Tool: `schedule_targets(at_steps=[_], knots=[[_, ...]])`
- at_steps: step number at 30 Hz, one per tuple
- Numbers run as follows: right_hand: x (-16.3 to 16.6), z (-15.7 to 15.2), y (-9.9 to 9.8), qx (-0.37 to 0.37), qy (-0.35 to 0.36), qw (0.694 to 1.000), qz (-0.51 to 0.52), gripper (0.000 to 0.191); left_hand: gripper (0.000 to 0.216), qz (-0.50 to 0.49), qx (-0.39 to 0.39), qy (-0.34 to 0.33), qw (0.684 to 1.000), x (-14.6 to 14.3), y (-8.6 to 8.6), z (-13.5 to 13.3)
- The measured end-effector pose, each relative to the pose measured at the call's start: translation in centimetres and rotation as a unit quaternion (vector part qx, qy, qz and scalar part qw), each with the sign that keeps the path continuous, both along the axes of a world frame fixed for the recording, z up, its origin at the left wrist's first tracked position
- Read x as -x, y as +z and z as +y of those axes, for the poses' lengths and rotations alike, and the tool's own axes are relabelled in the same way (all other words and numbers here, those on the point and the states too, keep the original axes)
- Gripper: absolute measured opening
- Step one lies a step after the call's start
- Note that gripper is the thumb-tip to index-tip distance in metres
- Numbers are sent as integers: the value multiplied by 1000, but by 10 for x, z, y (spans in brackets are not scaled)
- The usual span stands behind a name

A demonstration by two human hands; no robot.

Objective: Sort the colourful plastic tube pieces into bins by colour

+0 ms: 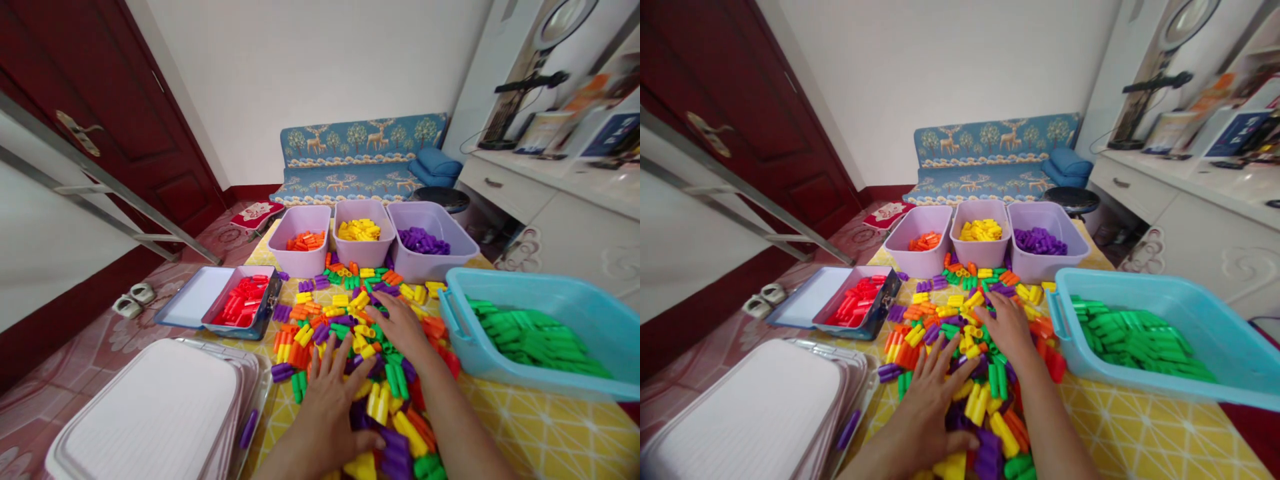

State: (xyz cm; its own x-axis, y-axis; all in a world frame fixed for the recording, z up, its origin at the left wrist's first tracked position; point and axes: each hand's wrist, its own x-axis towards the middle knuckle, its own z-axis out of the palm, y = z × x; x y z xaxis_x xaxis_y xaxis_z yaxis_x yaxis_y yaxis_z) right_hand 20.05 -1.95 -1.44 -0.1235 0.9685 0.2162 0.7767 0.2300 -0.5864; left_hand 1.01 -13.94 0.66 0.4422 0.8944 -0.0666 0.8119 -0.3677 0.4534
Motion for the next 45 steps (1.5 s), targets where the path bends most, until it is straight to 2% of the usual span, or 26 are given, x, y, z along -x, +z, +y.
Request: schedule_targets(at_steps=[3,8,12,14,17,22,26,29,32,35,39,45], knots=[[11,-6,6,24,42,998,35,49,91,-15,-73,60,995,-5,-4,19],[22,-13,19,68,80,988,117,49,60,-42,-179,118,976,3,-9,55],[12,-17,26,53,46,984,162,48,50,-81,-220,176,956,28,-9,64],[0,-22,22,17,11,989,147,47,47,-76,-217,218,949,42,-9,62],[-23,-38,5,-22,-33,994,99,50,48,-43,-181,259,948,54,-13,57],[-43,-67,-20,-41,-60,996,-45,57,59,16,-152,280,948,42,-19,54],[-31,-64,-18,-33,-49,992,-112,58,69,33,-109,265,958,24,-14,62],[-13,-46,-11,4,-18,994,-104,63,82,13,-94,236,967,17,-5,74],[5,-27,-5,43,12,998,-37,69,79,-23,-81,190,978,12,4,90],[14,-14,-4,67,48,994,73,66,73,-64,-65,147,985,7,6,105],[14,-9,-3,106,101,973,181,57,70,-135,-74,94,984,3,-2,115],[15,-11,-3,84,135,956,246,66,65,-198,-81,75,974,6,-12,112]])
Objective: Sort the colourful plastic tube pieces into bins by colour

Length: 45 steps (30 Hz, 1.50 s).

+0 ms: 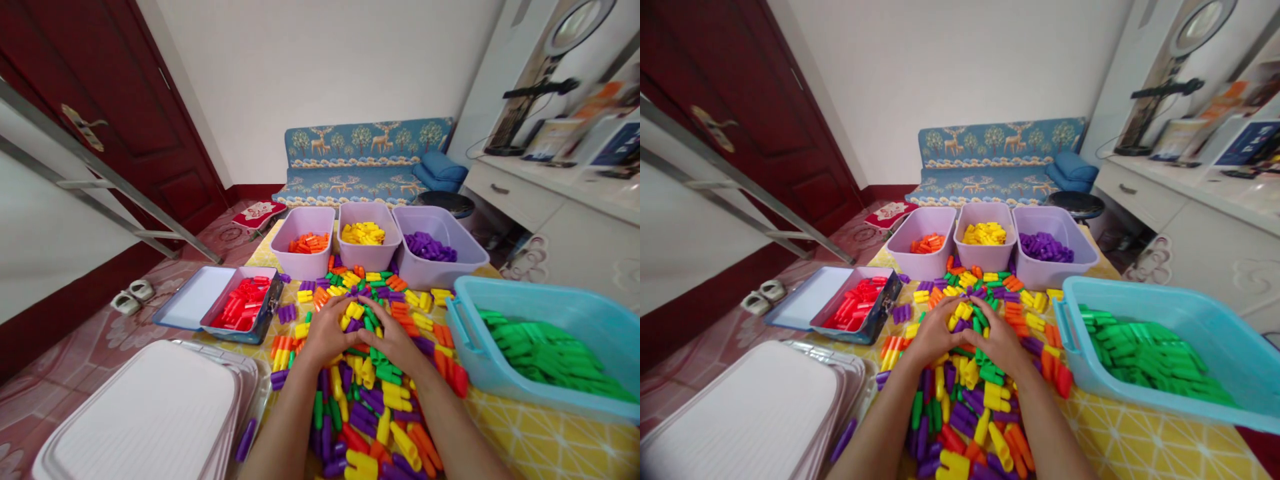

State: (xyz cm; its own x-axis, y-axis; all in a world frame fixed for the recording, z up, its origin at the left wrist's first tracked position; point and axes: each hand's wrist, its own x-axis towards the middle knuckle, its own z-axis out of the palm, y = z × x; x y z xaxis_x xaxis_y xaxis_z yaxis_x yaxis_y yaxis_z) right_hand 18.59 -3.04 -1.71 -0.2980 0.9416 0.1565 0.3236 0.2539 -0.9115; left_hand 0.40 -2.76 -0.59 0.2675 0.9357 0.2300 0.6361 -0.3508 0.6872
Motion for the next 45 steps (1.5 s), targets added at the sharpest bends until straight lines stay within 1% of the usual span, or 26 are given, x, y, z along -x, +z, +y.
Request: schedule_targets(at_steps=[2,6,10,19,27,30,37,45], knots=[[2,0,-1,-1,-6,1000,-6,64,63,6,4,10,1000,0,1,-1],[2,2,-5,15,-34,999,-7,59,48,36,4,43,998,-6,6,-2],[1,3,-9,27,-62,998,-11,57,41,64,-8,54,996,-11,5,0],[1,2,-11,8,-86,996,-18,54,38,54,-10,56,997,-12,-2,1],[0,2,-12,15,-77,997,-10,57,44,61,-9,57,996,-13,0,1],[-1,2,-13,18,-81,996,-13,57,46,63,-2,71,995,-14,0,0],[0,2,-13,19,-77,997,-4,57,46,64,-4,73,995,-13,-1,-1],[-2,4,-17,22,-72,997,-9,58,41,59,-4,69,996,-14,0,0]])
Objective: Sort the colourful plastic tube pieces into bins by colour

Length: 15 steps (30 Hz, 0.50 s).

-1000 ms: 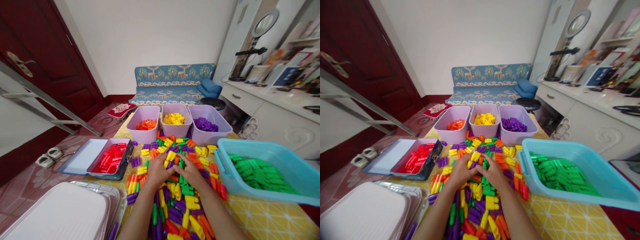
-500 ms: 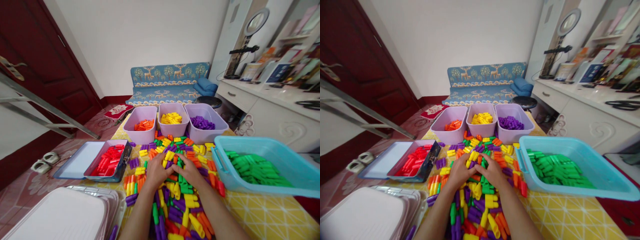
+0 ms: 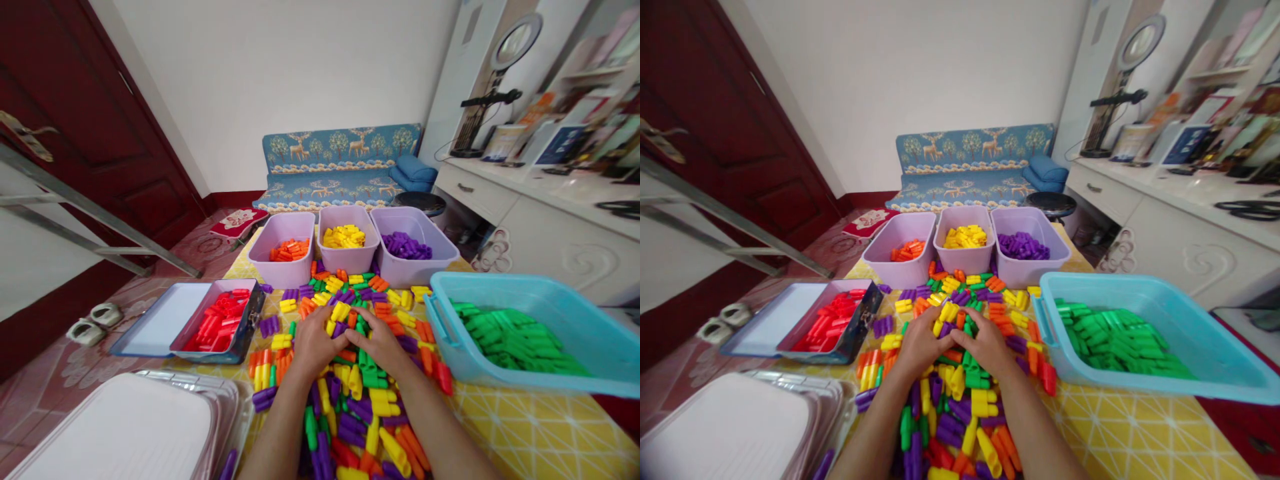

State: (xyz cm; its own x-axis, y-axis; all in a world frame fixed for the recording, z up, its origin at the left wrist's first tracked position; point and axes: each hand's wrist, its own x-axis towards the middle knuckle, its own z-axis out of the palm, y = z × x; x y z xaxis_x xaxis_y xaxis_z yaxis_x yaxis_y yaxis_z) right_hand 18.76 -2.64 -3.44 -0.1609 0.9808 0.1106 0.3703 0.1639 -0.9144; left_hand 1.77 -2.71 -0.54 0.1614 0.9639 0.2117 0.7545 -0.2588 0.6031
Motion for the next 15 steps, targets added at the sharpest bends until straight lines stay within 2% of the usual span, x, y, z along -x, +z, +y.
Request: schedule_targets(at_steps=[8,15], knots=[[0,-1,2,-1,1,1000,5,57,45,-3,-6,-3,1000,1,-2,0],[0,-3,6,-8,-3,1000,-2,53,39,-23,-11,-19,999,2,-1,0]])
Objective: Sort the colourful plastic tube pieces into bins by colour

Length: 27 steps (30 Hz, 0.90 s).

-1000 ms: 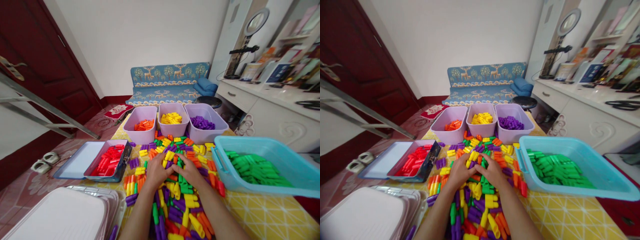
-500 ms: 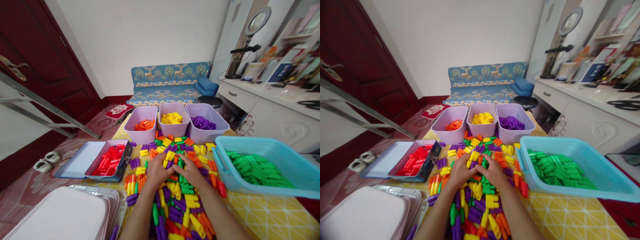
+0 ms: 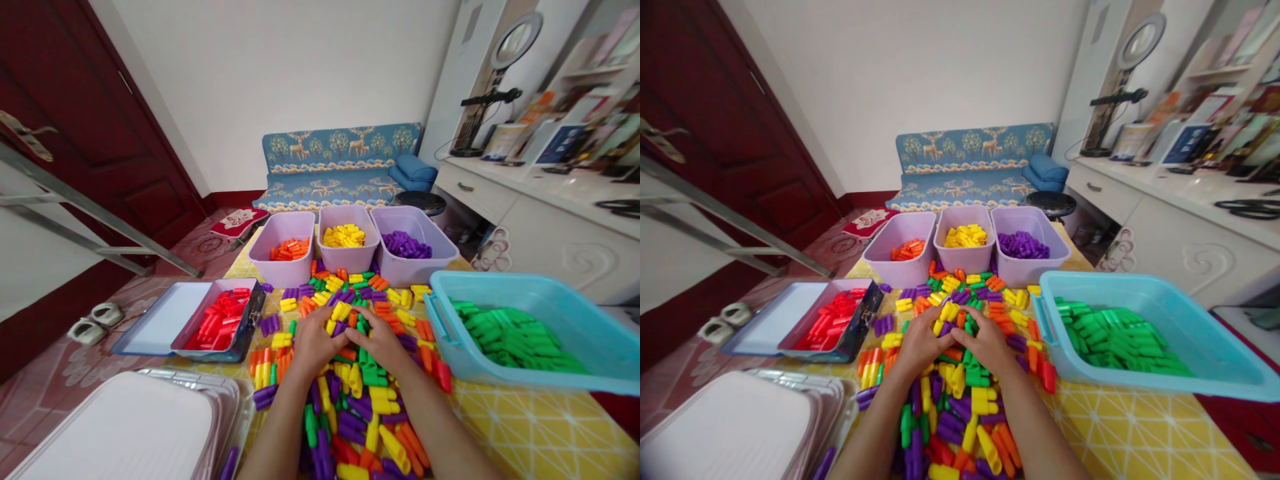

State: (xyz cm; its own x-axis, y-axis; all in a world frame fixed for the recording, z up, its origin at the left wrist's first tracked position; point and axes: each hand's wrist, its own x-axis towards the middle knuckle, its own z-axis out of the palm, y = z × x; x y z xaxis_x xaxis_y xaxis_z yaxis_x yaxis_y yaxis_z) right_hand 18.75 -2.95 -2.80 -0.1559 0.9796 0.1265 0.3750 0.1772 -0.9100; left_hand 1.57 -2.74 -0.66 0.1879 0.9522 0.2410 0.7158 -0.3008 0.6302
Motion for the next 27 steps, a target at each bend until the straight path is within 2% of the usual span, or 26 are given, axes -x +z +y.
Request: schedule_targets(at_steps=[5,10,27], knots=[[1,-1,3,-3,8,1000,5,48,33,-23,-1,7,1000,1,-1,0],[1,0,2,-2,-3,1000,9,54,37,-31,-1,-3,1000,1,-2,1],[2,0,2,-8,-8,1000,2,56,38,-28,-5,-2,1000,1,-2,1]])
